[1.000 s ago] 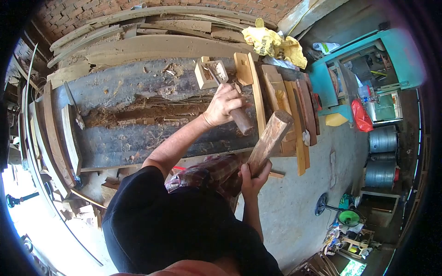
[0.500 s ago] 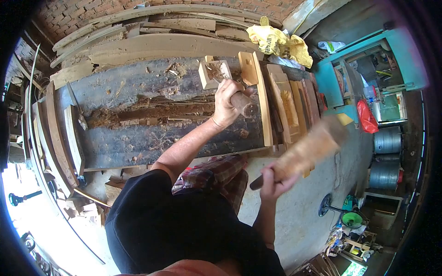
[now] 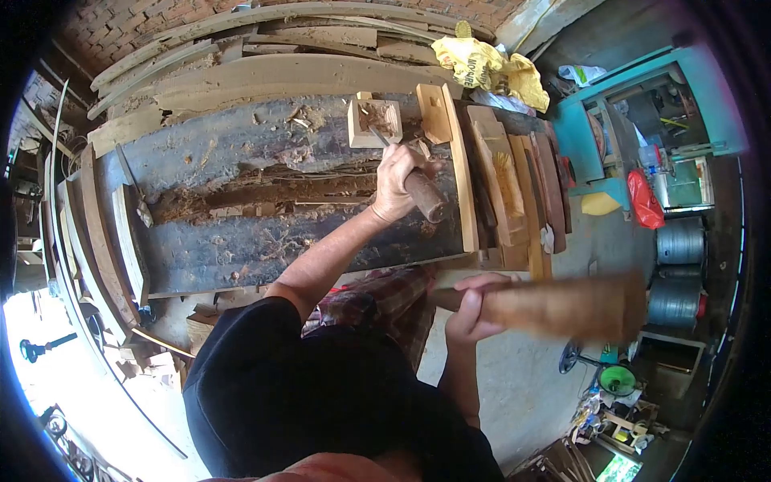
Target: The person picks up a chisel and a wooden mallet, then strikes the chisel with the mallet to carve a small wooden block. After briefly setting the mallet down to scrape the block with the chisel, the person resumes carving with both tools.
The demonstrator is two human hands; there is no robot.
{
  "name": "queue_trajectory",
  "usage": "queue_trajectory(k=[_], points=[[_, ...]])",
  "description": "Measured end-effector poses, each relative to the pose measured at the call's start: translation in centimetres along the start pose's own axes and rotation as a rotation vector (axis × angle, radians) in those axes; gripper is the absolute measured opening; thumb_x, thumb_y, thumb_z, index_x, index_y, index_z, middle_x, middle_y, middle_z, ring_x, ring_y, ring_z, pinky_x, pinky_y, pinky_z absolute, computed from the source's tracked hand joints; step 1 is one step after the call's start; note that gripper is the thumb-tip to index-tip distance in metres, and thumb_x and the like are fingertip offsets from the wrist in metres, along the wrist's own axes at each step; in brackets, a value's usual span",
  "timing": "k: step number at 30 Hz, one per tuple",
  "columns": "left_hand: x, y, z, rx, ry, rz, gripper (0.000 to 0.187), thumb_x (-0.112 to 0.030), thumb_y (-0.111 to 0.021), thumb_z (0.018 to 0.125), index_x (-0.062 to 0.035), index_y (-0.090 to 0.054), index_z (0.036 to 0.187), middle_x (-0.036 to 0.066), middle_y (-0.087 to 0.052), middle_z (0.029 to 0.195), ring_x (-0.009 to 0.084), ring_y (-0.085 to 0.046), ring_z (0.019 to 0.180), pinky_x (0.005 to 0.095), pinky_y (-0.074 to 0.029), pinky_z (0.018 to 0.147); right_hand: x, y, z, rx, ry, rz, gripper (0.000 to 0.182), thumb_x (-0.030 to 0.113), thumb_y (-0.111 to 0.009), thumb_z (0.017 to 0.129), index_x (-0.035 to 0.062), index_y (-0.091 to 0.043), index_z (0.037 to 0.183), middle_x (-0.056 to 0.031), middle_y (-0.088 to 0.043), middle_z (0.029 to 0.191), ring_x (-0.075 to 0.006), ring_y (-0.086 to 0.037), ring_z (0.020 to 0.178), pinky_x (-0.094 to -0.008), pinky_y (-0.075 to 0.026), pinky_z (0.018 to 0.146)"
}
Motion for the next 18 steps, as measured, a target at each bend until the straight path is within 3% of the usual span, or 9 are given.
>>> queue_trajectory(k=[2,4,8,10,12,14,16,17,18], points=[[0.3,-0.2,-0.7,-0.007,-0.007,-0.005,0.03,-0.015,-0.081,0.071,-0.0108,-0.053,0.079,0.004,-0.057,0.074,0.0246,-0.052,0.067,0.0372,-0.039,0.067,-0.1,-1.0,-0.7,0.068,0.044,-0.103,0.033,0.023,-0.059,0.087,0.0009,-0.051,0.111,-0.0081,-0.056,0.07,-0.0208,-0.059,0.067,-0.0308,-0.048,0.066],[0.9,-0.6,-1.5,0.042,0.035,-0.048,0.026,-0.013,-0.079,0.069,-0.0098,-0.056,0.08,0.006,-0.057,0.078,0.0301,-0.052,0.077,0.0405,-0.04,0.073,-5.8,-3.4,-5.1,0.208,-0.171,-0.37,0.031,0.018,-0.069,0.084,0.0024,-0.052,0.104,-0.0073,-0.058,0.074,-0.0218,-0.06,0.068,-0.0317,-0.049,0.066],[0.4,-0.8,-2.7,0.169,-0.112,0.015,0.033,-0.014,-0.082,0.068,-0.0113,-0.052,0.079,0.004,-0.055,0.078,0.0251,-0.052,0.075,0.0374,-0.039,0.069,-3.0,-2.5,-3.9,-0.008,-0.481,-0.139,0.031,0.016,-0.069,0.084,-0.0007,-0.05,0.101,-0.0091,-0.058,0.079,-0.0202,-0.059,0.069,-0.032,-0.049,0.066],[0.8,-0.6,-2.4,0.121,-0.046,-0.004,0.033,-0.012,-0.082,0.068,-0.0114,-0.052,0.081,0.005,-0.055,0.077,0.0267,-0.052,0.075,0.0376,-0.039,0.069,-3.5,-0.9,-4.8,-0.111,-0.585,-0.018,0.03,0.018,-0.067,0.085,-0.0012,-0.049,0.098,-0.0097,-0.058,0.079,-0.0188,-0.059,0.069,-0.033,-0.05,0.066],[1.4,-0.8,-2.2,0.083,-0.02,-0.04,0.027,-0.015,-0.079,0.07,-0.0097,-0.054,0.079,0.007,-0.054,0.076,0.0296,-0.05,0.073,0.0406,-0.039,0.073,-0.5,-0.6,-3.1,-0.02,-0.022,0.094,0.032,0.02,-0.067,0.085,-0.0026,-0.048,0.098,-0.0098,-0.058,0.078,-0.0182,-0.059,0.068,-0.0332,-0.05,0.068],[1.3,-0.9,-2.3,0.098,-0.031,-0.052,0.027,-0.015,-0.079,0.07,-0.0095,-0.055,0.08,0.007,-0.054,0.076,0.03,-0.05,0.074,0.0409,-0.039,0.073,-0.5,-2.2,-4.0,0.038,-0.072,0.05,0.04,0.02,-0.068,0.085,-0.0066,-0.048,0.106,-0.0112,-0.058,0.077,-0.0174,-0.059,0.069,-0.0349,-0.05,0.068],[1.3,-0.9,-3.1,0.106,-0.038,-0.064,0.027,-0.016,-0.079,0.07,-0.0093,-0.055,0.08,0.008,-0.054,0.076,0.0303,-0.05,0.075,0.0411,-0.039,0.073,-7.0,-3.9,-7.9,0.207,-0.481,-0.309,0.053,0.023,-0.073,0.082,-0.0077,-0.047,0.117,-0.0155,-0.064,0.089,-0.0347,-0.064,0.083,-0.0403,-0.05,0.076],[1.7,-1.5,-4.0,0.203,-0.046,-0.049,0.026,-0.015,-0.078,0.071,-0.0091,-0.055,0.081,0.008,-0.054,0.077,0.0306,-0.05,0.077,0.0414,-0.038,0.074,-8.0,-3.2,-9.2,0.172,-0.612,-0.212,0.063,0.023,-0.075,0.082,-0.0089,-0.043,0.125,-0.0188,-0.064,0.103,-0.0396,-0.063,0.091,-0.0418,-0.05,0.08],[1.9,-2.0,-4.2,0.29,-0.054,-0.027,0.025,-0.015,-0.077,0.071,-0.0088,-0.056,0.082,0.008,-0.054,0.078,0.031,-0.05,0.079,0.0417,-0.038,0.075,-8.0,-2.8,-8.9,0.172,-0.598,-0.206,0.063,0.023,-0.075,0.082,-0.0089,-0.043,0.125,-0.0188,-0.064,0.103,-0.0396,-0.063,0.091,-0.0418,-0.05,0.08]])
Point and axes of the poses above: each hand's wrist, its own z-axis towards the middle knuckle, its own y-axis out of the back of the hand, x = y × z, the point moved 8 cm from there along z, towards the middle knuckle
